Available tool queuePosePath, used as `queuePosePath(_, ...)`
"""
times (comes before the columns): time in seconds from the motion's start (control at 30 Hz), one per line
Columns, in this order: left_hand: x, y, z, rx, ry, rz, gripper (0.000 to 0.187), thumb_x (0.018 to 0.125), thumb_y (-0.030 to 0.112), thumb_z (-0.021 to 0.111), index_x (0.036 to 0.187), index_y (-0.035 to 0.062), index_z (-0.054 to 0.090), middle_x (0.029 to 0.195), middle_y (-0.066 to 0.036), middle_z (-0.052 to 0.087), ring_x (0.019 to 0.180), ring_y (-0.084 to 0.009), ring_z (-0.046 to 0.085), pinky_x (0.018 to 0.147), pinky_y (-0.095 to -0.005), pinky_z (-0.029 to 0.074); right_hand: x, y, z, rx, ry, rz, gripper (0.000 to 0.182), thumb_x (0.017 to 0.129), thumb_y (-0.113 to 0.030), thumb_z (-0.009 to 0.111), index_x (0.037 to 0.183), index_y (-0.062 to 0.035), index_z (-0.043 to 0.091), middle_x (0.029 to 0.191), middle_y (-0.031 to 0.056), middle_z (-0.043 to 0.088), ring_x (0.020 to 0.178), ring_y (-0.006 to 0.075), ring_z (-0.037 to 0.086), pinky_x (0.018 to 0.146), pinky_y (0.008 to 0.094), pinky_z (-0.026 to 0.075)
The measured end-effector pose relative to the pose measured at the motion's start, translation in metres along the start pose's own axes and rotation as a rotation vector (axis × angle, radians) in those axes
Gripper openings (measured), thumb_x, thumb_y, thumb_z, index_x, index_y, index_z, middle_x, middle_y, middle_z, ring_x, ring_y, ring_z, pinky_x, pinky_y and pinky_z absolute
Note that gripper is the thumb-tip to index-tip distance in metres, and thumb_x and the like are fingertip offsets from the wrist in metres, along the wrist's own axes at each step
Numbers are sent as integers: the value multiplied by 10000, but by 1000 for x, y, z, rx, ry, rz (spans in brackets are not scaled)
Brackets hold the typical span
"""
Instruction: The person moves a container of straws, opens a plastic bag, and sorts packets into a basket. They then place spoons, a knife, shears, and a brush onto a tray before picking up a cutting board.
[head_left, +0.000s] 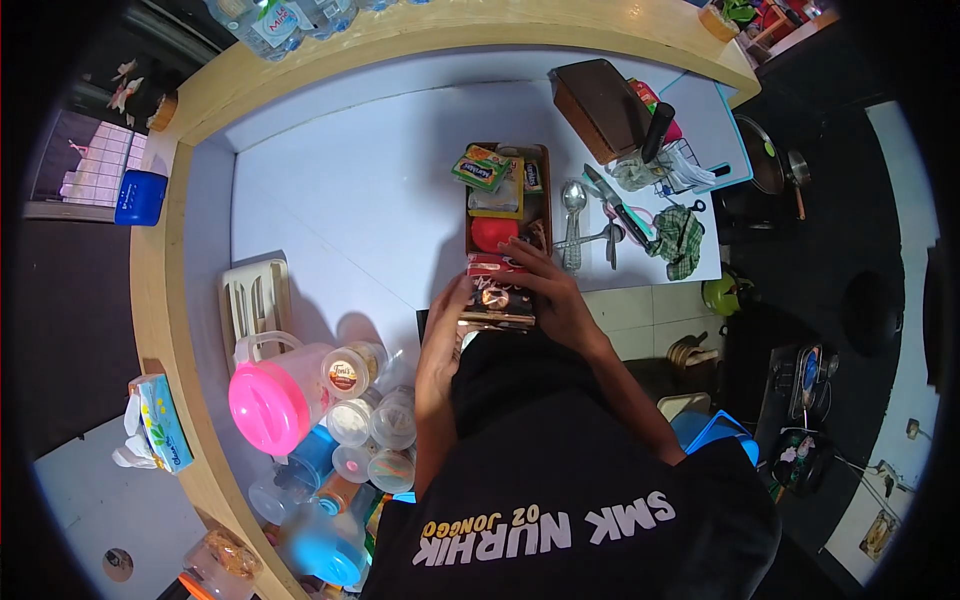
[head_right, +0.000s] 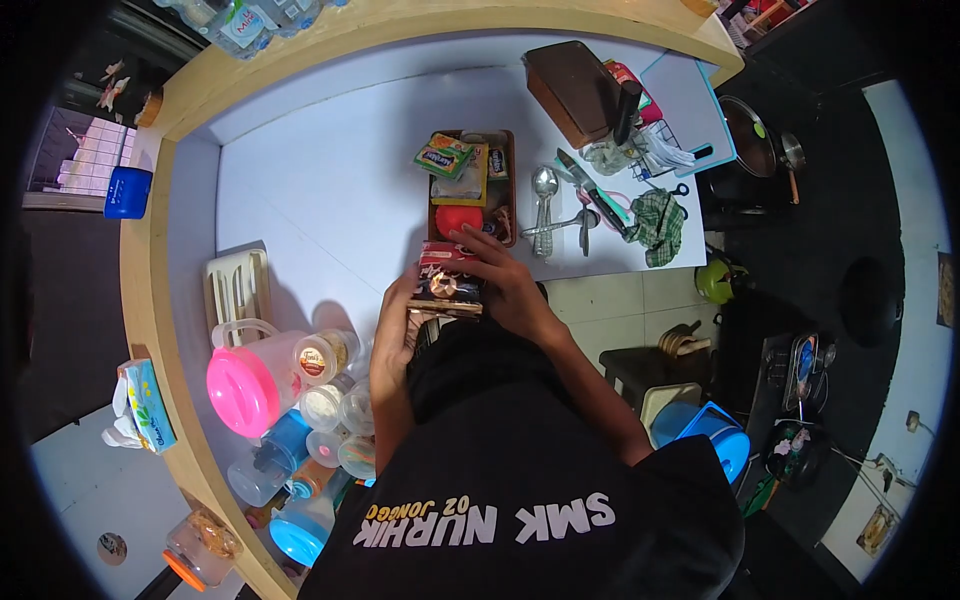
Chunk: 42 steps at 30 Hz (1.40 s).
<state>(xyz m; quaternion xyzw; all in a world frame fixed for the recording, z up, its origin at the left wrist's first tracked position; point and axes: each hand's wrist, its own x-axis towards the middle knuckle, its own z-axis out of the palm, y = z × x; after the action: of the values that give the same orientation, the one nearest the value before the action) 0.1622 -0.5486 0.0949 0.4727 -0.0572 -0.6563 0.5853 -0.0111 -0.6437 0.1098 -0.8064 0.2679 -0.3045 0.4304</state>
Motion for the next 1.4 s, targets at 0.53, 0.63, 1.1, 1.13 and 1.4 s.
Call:
queuePosePath(0.53, 82, 15, 15, 787, 81, 359, 573, 938, 266, 663, 1390, -28, 468, 1307, -156, 584, 1147, -192, 574, 1000, -318, 440, -21, 41, 0, 750, 456, 690, 541, 957, -150, 616, 1420, 16, 389, 1218, 114, 598, 1095, 162, 579, 959, 296, 448)
queuePosePath(0.63, 129, 32, 23, 1015, 227, 738, 668, 894, 311, 704, 1412, -18, 439, 1410, -246, 476, 1213, -309, 554, 1011, -378, 450, -29, 56, -11, 823, 566, 746, 520, 961, -142, 604, 1416, 4, 401, 1193, 90, 605, 1061, 147, 588, 922, 282, 458)
queuePosePath(1.1, 182, 8, 41, 1499, 346, 755, 805, 832, 475, 701, 1445, 46, 404, 1420, -248, 451, 1323, -388, 431, 1113, -596, 262, -54, 76, -41, 884, 755, 859, 347, 977, -196, 565, 1297, -68, 528, 1099, 52, 647, 956, 126, 632, 720, 262, 537)
queuePosePath(1.13, 181, 7, 42, 1498, 355, 776, 805, 830, 474, 705, 1447, 52, 405, 1419, -249, 451, 1326, -391, 425, 1111, -600, 260, -54, 76, -40, 885, 758, 860, 347, 976, -200, 569, 1295, -68, 529, 1103, 55, 646, 955, 128, 634, 723, 263, 537)
queuePosePath(1.4, 177, 10, 53, 1464, 401, 774, 678, 789, 376, 751, 1353, 58, 549, 1403, -255, 469, 1194, -405, 554, 959, -456, 489, -43, 80, -33, 877, 720, 822, 401, 971, -205, 579, 1332, -56, 488, 1134, 81, 634, 999, 156, 627, 757, 302, 535)
